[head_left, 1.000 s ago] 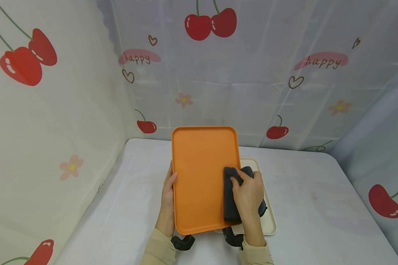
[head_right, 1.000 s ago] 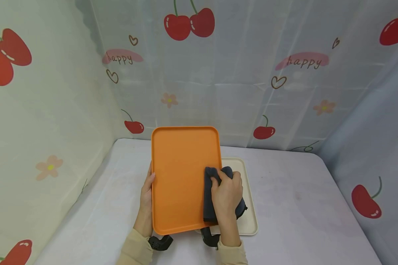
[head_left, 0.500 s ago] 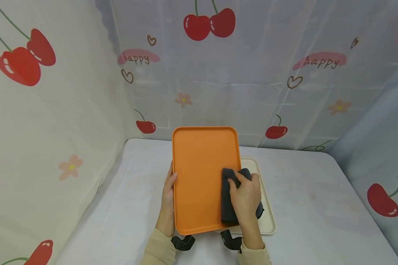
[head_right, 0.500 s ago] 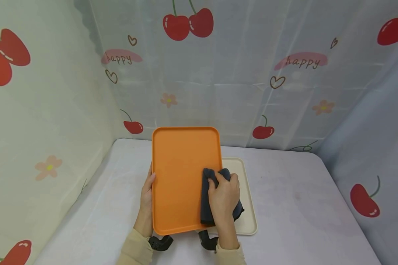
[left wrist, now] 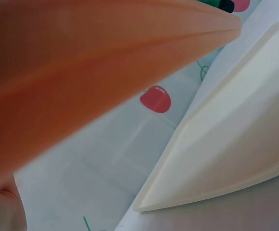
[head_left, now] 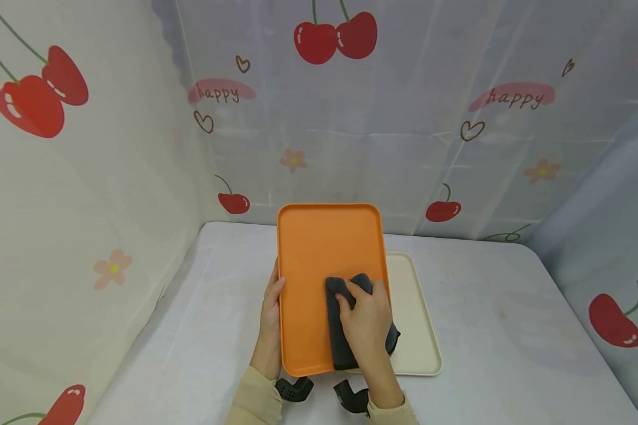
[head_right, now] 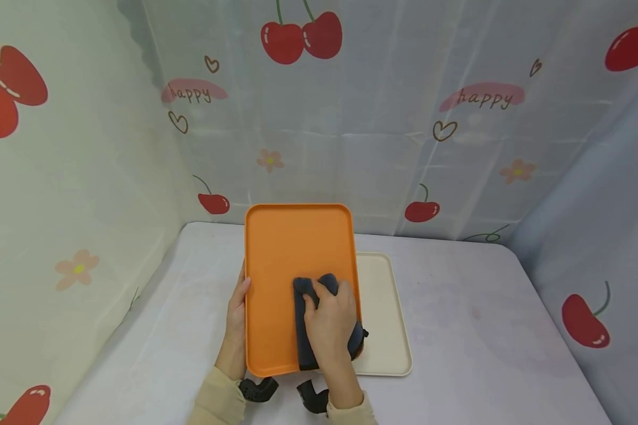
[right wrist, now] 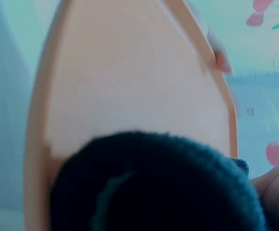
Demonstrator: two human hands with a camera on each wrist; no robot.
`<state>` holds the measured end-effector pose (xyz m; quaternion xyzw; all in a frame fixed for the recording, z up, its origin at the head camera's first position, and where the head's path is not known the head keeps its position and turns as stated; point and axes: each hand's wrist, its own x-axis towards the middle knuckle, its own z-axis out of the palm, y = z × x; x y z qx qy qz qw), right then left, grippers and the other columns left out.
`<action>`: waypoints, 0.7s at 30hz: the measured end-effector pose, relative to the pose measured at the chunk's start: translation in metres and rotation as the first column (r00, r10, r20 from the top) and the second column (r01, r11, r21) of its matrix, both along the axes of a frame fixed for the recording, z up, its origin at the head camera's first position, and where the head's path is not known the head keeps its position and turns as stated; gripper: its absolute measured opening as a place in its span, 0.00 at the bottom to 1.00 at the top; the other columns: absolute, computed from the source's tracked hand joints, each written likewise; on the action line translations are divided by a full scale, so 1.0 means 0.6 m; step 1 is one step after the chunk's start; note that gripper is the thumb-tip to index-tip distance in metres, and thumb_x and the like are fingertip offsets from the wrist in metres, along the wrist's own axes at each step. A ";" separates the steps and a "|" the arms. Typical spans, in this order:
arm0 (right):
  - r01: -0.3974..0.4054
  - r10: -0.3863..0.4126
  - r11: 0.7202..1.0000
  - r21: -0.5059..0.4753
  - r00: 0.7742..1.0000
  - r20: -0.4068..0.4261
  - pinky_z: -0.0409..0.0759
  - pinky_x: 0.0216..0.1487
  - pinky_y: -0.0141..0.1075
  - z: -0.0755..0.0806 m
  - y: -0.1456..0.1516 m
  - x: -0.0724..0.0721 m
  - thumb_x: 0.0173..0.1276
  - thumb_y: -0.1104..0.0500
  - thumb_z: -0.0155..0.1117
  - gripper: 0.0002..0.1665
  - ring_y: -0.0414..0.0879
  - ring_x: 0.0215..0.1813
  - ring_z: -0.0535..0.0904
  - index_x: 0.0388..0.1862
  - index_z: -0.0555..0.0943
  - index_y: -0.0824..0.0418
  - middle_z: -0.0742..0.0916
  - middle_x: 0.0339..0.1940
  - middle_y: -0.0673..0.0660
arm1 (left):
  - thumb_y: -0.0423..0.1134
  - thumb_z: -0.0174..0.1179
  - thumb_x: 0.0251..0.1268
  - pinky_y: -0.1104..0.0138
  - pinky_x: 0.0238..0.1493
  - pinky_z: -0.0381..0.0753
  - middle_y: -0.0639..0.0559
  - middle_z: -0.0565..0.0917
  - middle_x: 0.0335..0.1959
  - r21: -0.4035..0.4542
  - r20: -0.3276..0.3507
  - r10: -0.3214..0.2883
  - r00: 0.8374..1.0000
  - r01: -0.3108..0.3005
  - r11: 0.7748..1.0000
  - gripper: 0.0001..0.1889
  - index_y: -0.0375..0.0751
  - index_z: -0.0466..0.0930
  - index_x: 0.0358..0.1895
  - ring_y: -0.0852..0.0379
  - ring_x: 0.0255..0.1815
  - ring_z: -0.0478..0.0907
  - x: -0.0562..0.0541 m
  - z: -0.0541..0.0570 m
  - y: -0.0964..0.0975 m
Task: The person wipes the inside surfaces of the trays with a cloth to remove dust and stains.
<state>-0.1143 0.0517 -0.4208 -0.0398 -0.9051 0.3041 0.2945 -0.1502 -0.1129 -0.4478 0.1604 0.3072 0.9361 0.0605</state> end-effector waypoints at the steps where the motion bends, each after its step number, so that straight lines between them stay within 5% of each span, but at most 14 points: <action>1: -0.007 0.007 1.000 0.012 1.000 -0.008 0.77 0.32 0.43 0.001 -0.005 0.001 0.49 0.60 0.80 0.20 0.52 0.36 0.76 0.44 0.89 0.59 0.80 0.36 0.62 | 0.32 0.22 0.80 0.71 0.60 0.76 0.59 0.74 0.65 -0.009 0.002 0.002 1.000 -0.002 1.000 0.29 0.47 0.32 0.80 0.62 0.60 0.75 0.000 0.001 0.000; 9: -0.091 0.100 0.990 0.104 0.992 -0.082 0.69 0.29 0.36 0.004 -0.045 0.011 0.45 0.59 0.83 0.21 0.47 0.30 0.71 0.41 0.90 0.58 0.78 0.30 0.58 | 0.31 0.20 0.79 0.70 0.67 0.72 0.59 0.70 0.69 0.037 -0.079 -0.035 0.996 0.038 0.999 0.29 0.47 0.32 0.80 0.62 0.66 0.72 -0.005 -0.003 0.003; 21: -0.189 0.210 0.968 0.168 0.970 -0.121 0.69 0.28 0.33 0.008 -0.092 0.026 0.41 0.59 0.84 0.22 0.45 0.30 0.71 0.40 0.91 0.56 0.79 0.29 0.56 | 0.31 0.20 0.79 0.69 0.62 0.75 0.58 0.74 0.66 0.043 -0.069 -0.027 0.997 0.030 0.999 0.30 0.55 0.47 0.79 0.61 0.62 0.75 -0.007 -0.004 0.002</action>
